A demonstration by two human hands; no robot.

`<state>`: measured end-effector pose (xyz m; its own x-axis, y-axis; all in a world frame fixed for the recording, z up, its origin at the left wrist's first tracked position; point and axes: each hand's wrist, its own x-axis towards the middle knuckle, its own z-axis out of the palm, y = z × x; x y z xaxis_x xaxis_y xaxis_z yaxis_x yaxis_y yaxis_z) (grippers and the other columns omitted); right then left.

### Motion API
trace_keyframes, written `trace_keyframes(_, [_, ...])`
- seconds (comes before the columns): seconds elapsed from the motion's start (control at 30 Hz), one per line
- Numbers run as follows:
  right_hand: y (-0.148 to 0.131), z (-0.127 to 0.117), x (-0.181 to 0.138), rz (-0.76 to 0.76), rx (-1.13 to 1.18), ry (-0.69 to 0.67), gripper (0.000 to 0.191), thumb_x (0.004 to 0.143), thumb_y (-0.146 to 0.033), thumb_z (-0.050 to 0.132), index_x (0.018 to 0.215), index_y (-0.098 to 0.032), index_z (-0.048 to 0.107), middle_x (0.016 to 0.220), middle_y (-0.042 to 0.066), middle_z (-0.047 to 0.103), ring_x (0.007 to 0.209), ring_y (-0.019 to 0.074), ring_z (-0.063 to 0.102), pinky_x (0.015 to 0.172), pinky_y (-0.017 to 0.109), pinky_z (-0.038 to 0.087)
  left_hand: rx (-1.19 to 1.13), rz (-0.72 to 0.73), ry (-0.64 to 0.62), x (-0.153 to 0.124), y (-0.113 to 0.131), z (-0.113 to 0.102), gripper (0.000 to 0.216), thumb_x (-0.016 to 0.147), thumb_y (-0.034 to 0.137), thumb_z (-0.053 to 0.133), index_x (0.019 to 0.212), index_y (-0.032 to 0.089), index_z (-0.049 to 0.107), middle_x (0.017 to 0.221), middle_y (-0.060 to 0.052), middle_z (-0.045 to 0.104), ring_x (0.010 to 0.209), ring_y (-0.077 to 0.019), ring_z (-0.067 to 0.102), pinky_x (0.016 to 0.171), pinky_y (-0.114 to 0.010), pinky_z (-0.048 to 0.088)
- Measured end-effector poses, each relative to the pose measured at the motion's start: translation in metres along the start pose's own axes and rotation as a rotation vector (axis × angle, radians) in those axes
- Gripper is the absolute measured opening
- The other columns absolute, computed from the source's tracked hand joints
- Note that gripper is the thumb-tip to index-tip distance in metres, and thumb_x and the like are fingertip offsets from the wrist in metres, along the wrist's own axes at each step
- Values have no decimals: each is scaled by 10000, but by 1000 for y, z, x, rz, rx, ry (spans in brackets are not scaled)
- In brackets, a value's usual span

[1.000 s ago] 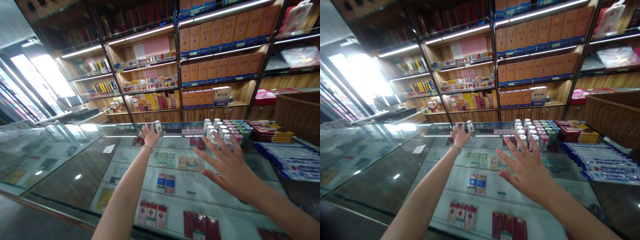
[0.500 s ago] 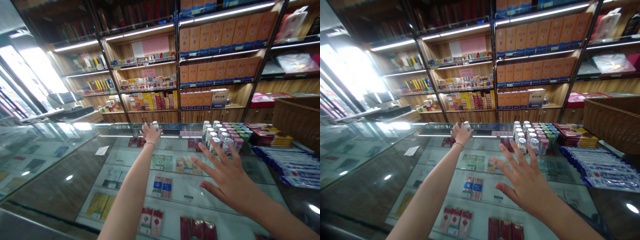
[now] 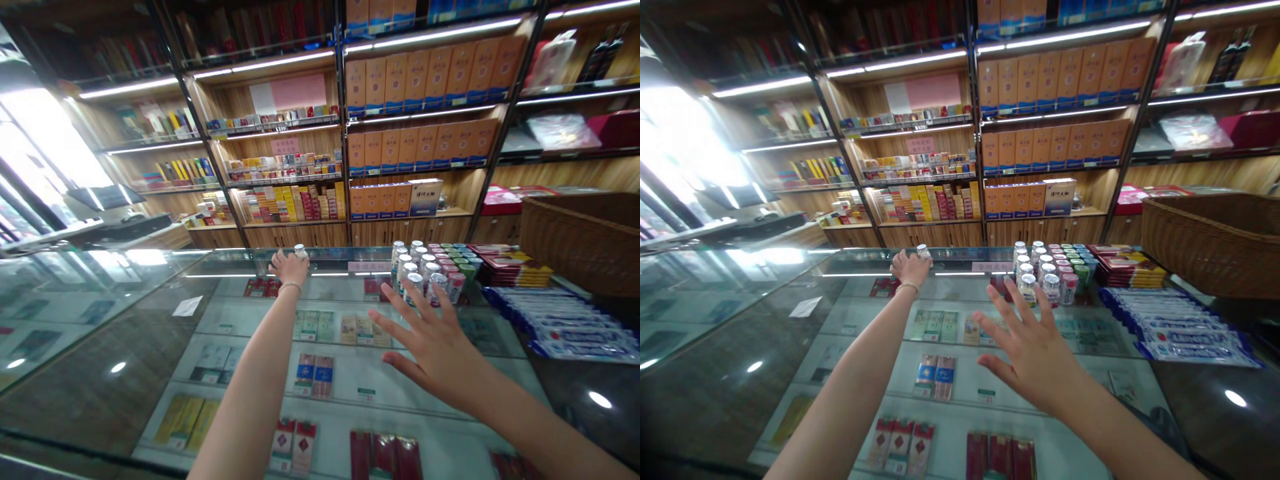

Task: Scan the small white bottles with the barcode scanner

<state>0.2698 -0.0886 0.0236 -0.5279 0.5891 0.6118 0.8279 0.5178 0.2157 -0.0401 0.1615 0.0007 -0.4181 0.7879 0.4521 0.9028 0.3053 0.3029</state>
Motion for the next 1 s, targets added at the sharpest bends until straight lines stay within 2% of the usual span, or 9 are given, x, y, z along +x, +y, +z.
trace_keyframes(0.37, [1, -8, 1, 10, 33, -22, 562, 1028, -649, 317, 1430, -382, 605, 1615, 63, 457, 1525, 345, 302, 1236, 634, 63, -12, 126, -33, -34, 7, -20, 524, 866, 530, 559, 1183, 150, 734, 1623, -178, 385, 1496, -381, 280, 1222, -583, 230])
trace_keyframes(0.77, [6, -19, 6, 57, 32, -66, 561, 1038, -626, 321, 1448, -358, 595, 1635, 75, 425, 1535, 356, 275, 1236, 641, 67, -30, 219, -50, -103, 21, -58, 466, 871, 505, 577, 1151, 170, 742, 1595, -135, 443, 1490, -356, 311, 1224, -542, 264])
trace_keyframes(1.0, [10, -22, 6, 68, 44, -74, 561, 1046, -605, 313, 1445, -336, 602, 1637, 85, 419, 1540, 360, 261, 1233, 652, 55, -36, 305, -70, -137, 28, -71, 399, 870, 491, 612, 1103, 197, 748, 1595, -117, 460, 1491, -343, 333, 1226, -516, 276])
